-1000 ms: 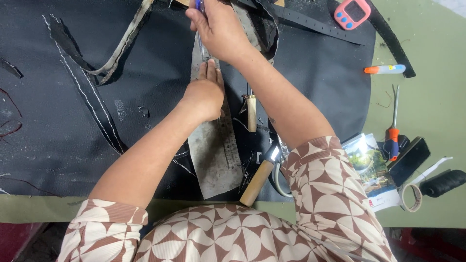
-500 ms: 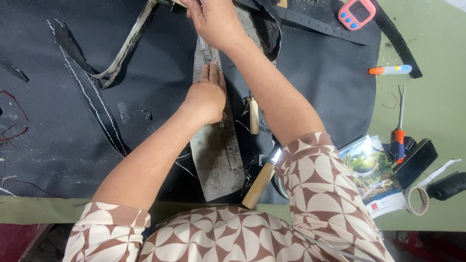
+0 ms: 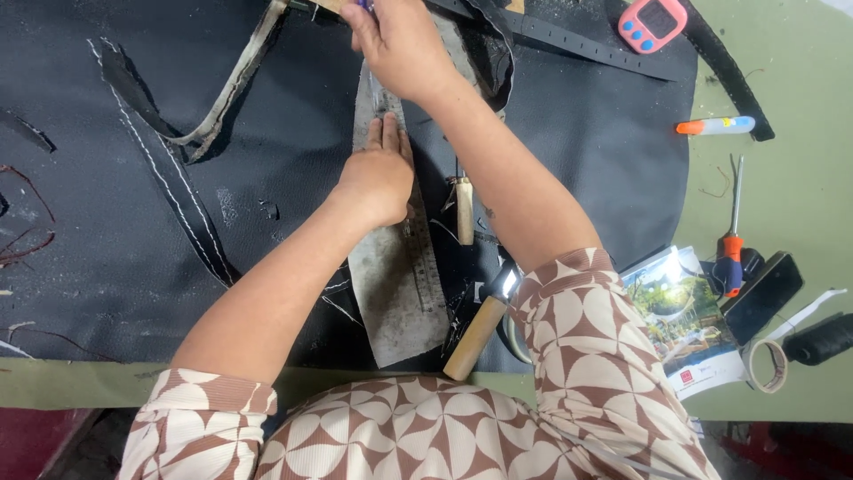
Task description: Marking a line on a piece of leather with a ruler and pen, then cutting it with scissors.
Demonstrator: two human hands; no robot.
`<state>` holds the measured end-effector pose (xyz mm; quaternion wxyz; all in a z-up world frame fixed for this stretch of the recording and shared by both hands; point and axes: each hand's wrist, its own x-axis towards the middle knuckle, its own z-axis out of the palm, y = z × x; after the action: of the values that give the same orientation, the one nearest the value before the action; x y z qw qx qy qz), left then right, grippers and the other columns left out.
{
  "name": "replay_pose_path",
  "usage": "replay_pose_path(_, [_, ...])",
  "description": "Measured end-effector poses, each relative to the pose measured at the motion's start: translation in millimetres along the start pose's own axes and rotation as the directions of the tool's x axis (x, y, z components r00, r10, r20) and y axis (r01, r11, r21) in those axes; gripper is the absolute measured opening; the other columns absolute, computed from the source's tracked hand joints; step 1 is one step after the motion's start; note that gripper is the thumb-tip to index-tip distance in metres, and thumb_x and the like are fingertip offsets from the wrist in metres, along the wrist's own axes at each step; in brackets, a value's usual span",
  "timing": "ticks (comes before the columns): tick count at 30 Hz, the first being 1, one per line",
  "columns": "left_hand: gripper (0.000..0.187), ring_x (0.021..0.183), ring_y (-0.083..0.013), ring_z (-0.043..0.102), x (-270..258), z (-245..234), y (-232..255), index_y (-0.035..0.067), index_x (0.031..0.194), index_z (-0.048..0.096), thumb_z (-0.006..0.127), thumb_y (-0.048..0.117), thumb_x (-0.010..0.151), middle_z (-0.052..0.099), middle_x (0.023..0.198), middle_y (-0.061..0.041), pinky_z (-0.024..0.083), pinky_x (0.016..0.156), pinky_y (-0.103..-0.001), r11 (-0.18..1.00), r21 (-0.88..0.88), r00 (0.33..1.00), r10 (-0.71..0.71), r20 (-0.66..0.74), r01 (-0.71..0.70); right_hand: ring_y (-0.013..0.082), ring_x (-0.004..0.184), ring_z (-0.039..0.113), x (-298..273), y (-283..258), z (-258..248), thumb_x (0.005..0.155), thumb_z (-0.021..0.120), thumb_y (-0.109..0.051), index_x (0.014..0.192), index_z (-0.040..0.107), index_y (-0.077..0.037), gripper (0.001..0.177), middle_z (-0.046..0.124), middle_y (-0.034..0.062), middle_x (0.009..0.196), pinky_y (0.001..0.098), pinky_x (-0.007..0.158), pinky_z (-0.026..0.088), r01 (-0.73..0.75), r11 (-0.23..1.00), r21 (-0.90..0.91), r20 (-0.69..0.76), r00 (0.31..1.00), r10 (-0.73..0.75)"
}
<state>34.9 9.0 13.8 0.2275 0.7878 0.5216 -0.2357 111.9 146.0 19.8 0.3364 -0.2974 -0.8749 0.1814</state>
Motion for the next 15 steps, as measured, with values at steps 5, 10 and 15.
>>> replay_pose_path(5, [0.110,0.158,-0.0437,0.004,-0.5,-0.3,-0.1,-0.006,0.162,0.001,0.073,0.040,0.092,-0.011,0.170,-0.028,0.046,0.108,-0.046,1.000,-0.013,1.000,-0.011,0.009,0.012,0.0195,0.063,0.068,5.3,5.1,0.5,0.112,0.039,-0.037,0.103,0.057,-0.010,0.034,0.068,0.0024,0.071,0.0394,0.064,0.051,-0.020,1.000,0.022,-0.046,0.999,0.021])
replay_pose_path(10, [0.113,0.158,-0.0438,0.003,-1.6,-2.4,0.2,-0.005,0.162,0.001,0.074,0.045,0.092,-0.011,0.170,-0.028,0.045,0.110,-0.047,1.000,-0.017,1.000,-0.014,0.020,0.015,0.0195,0.071,0.069,1.2,-4.0,0.6,0.111,0.043,-0.029,0.111,0.057,-0.009,0.024,0.070,0.0024,0.079,0.0396,0.067,0.052,-0.051,0.999,0.012,0.004,0.999,0.051])
replay_pose_path(15, [0.114,0.157,-0.0454,0.006,-1.2,-0.1,-0.6,-0.007,0.162,0.002,0.075,0.044,0.090,-0.009,0.170,-0.029,0.043,0.112,-0.048,1.000,-0.028,1.000,0.001,0.003,-0.001,0.0193,0.068,0.070,3.2,-0.9,5.9,0.108,0.047,-0.023,0.101,0.057,-0.008,0.019,0.071,0.0016,0.073,0.0392,0.067,0.051,-0.068,0.997,0.032,0.021,0.997,0.068])
